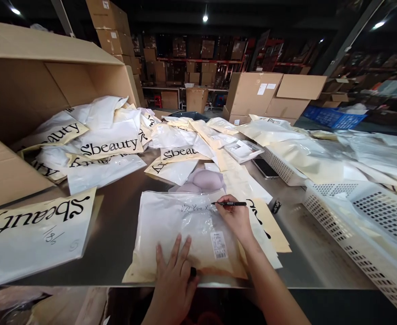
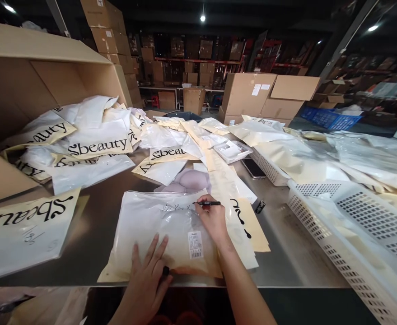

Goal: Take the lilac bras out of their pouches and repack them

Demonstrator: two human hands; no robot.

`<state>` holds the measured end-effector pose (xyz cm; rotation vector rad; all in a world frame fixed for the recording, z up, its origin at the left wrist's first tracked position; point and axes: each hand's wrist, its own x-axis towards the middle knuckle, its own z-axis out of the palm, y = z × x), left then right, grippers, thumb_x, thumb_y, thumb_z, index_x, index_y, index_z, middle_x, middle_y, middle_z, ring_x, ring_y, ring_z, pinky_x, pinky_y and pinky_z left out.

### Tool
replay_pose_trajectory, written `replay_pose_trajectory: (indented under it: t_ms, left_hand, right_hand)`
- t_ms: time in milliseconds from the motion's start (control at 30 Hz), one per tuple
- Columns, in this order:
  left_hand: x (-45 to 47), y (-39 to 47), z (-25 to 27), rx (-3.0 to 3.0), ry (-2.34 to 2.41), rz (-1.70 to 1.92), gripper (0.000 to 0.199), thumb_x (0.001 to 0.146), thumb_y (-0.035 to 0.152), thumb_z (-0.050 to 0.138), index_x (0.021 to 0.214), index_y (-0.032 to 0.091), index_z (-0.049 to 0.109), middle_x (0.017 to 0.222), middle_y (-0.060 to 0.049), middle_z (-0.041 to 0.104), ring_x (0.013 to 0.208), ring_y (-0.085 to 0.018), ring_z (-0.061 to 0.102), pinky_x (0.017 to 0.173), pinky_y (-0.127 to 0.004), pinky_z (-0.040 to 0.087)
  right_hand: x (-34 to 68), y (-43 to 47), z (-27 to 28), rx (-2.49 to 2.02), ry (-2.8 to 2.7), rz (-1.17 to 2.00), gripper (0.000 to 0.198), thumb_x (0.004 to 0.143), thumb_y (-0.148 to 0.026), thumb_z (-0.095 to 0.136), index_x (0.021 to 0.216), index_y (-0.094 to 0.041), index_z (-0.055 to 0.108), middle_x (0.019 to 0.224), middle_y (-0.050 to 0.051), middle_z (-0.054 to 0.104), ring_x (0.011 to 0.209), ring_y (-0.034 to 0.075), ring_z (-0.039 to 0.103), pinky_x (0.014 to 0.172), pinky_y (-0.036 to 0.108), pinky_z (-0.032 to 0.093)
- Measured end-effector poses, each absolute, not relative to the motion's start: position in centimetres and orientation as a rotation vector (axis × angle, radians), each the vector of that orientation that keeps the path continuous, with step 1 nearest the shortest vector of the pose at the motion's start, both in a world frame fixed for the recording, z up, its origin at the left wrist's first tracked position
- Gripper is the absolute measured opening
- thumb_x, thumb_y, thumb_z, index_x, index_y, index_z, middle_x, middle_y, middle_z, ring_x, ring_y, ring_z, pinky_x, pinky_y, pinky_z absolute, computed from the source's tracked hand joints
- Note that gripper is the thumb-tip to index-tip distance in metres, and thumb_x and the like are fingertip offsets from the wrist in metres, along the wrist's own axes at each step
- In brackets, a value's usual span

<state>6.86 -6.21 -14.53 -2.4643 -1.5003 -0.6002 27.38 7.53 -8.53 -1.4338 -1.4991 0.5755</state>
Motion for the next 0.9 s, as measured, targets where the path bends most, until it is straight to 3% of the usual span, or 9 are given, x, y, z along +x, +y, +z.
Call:
replay_pose_trajectory:
  t_ms: [367,533,633,700,800,900]
  left_hand:
    - [6.3,-5.8,-14.4,-2.533,-1.424,-0.62,0.016,0.083,0.011,0.05,0.094,0.02,0.055,0.158,-0.009,0.031,0.149,-0.031,0.017,0.116,-0.063,-0.013]
    - [6.6,-5.9,-14.2,-2.538,-1.558,-0.706,0.022,0.083,0.005,0.043,0.093,0.02,0.057,0.156,-0.009,0.036,0.149,-0.03,0.019,0.116,-0.068,-0.001]
    - [6.3,-5.9,-13.4,-2.568,-1.59,-0.83,0.021,0.089,0.011,0.041,0.095,0.019,0.059,0.151,-0.012,0.044,0.148,-0.029,0.023,0.117,-0.066,0.01]
    - [6.0,-5.6,-12.6,-2.591,-1.558,-0.86,0.02,0.092,0.015,0.041,0.1,0.018,0.059,0.146,-0.012,0.05,0.147,-0.027,0.026,0.119,-0.063,0.009]
    - [6.0,-4.8,-12.0,-2.609,-1.494,-0.818,0.017,0.094,0.018,0.043,0.099,0.019,0.059,0.141,-0.01,0.055,0.146,-0.026,0.03,0.121,-0.06,0.003]
    - [6.5,-4.3,-12.3,-2.618,-1.442,-0.764,0.015,0.093,0.017,0.045,0.097,0.019,0.06,0.144,-0.009,0.053,0.144,-0.028,0.032,0.121,-0.059,0.007]
  right_hand:
    - [26.7,4.2,-8.4,-1.282,-1.425,0.645,0.015,0.081,-0.035,0.064,0.084,-0.02,0.064,0.087,0.007,0.069,0.084,0.023,0.066,0.072,0.032,0.053]
    - [27.1,3.8,-8.4,-1.276,-1.379,0.696,0.016,0.081,-0.035,0.067,0.085,-0.02,0.065,0.091,0.008,0.07,0.088,0.024,0.066,0.077,0.035,0.053]
    - [27.0,2.8,-8.1,-1.212,-1.295,0.804,0.015,0.08,-0.034,0.068,0.085,-0.02,0.064,0.095,0.008,0.07,0.091,0.024,0.067,0.081,0.036,0.054]
    - [26.8,2.3,-7.9,-1.167,-1.274,0.82,0.014,0.081,-0.034,0.068,0.085,-0.02,0.064,0.096,0.007,0.069,0.089,0.023,0.068,0.082,0.036,0.054]
    - [26.9,2.9,-8.2,-1.246,-1.322,0.7,0.016,0.082,-0.035,0.066,0.089,-0.021,0.067,0.093,0.006,0.07,0.087,0.022,0.067,0.074,0.031,0.054]
    - [27.3,5.1,-9.1,-1.396,-1.434,0.566,0.021,0.083,-0.038,0.061,0.09,-0.02,0.07,0.09,0.007,0.071,0.081,0.022,0.066,0.067,0.03,0.052]
